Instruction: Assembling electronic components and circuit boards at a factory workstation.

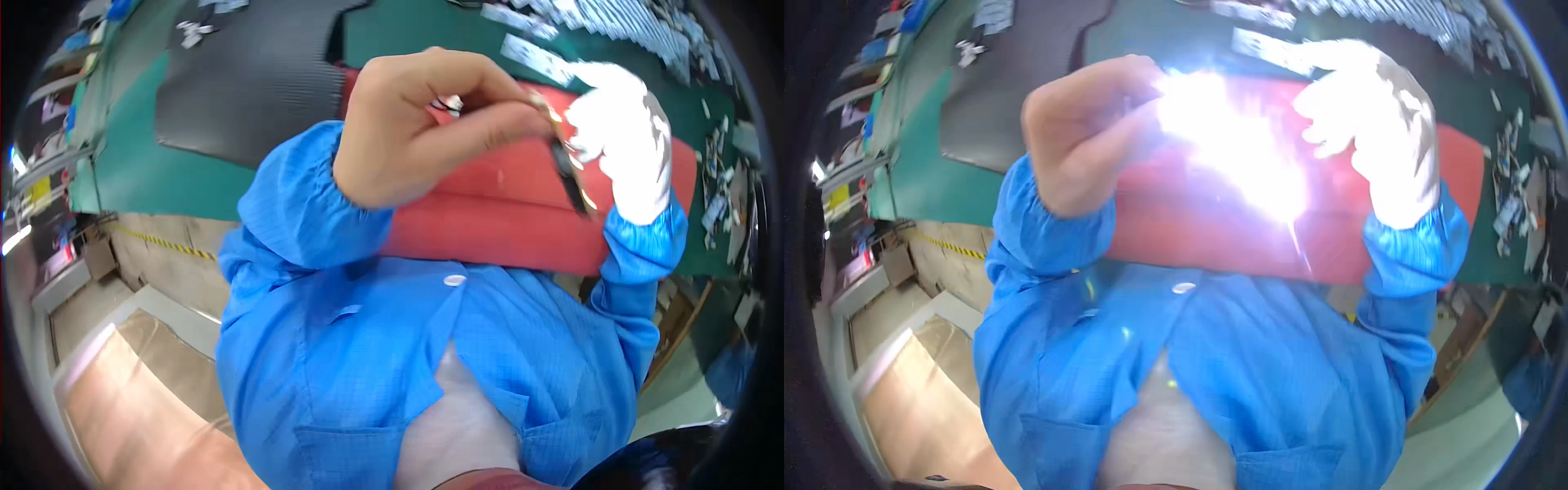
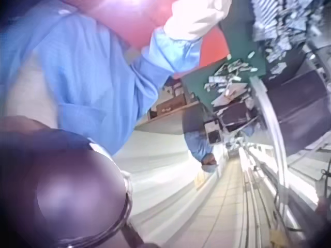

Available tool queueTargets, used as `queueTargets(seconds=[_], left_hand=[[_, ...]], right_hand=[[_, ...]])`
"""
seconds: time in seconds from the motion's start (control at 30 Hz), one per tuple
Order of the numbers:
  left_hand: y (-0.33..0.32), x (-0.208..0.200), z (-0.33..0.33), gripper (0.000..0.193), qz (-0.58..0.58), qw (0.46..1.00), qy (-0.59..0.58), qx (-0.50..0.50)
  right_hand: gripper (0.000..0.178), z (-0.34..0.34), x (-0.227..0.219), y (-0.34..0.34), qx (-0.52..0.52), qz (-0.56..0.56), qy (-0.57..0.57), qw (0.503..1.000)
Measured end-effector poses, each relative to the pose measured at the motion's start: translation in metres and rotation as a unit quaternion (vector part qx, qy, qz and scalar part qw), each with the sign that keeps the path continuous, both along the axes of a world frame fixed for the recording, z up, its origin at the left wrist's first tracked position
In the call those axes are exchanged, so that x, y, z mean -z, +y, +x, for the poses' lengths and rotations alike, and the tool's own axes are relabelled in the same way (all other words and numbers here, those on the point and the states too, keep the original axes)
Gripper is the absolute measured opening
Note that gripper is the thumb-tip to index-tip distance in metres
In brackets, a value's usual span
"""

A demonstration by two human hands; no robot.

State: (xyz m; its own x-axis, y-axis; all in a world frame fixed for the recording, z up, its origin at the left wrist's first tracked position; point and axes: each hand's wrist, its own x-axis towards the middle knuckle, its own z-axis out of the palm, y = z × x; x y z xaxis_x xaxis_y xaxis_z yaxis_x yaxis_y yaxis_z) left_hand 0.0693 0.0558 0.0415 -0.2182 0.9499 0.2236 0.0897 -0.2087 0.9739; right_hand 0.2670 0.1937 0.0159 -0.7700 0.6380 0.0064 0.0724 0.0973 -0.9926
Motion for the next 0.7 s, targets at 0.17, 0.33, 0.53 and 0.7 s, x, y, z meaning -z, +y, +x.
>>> queueTargets(seconds=[0.17,0.33,0.53,0.7], left_hand=[[0.0,-0.018,-0.043,0.01,0.002,0.989,0.113,-0.09],[-0.008,0.049,-0.163,0.014,-0.015,0.932,0.197,-0.303],[-0.027,0.077,-0.257,0.014,-0.046,0.616,0.696,-0.367],[-0.009,0.043,-0.162,0.029,0.012,0.826,0.484,-0.289]], right_hand=[[0.03,-0.007,0.012,-0.003,0.126,0.056,-0.029,0.99],[0.035,-0.02,0.008,-0.001,0.147,0.449,-0.125,0.872],[0.027,-0.021,0.015,0.007,0.071,0.537,-0.073,0.837],[0.024,-0.017,-0.004,-0.016,0.024,0.183,-0.024,0.983]])
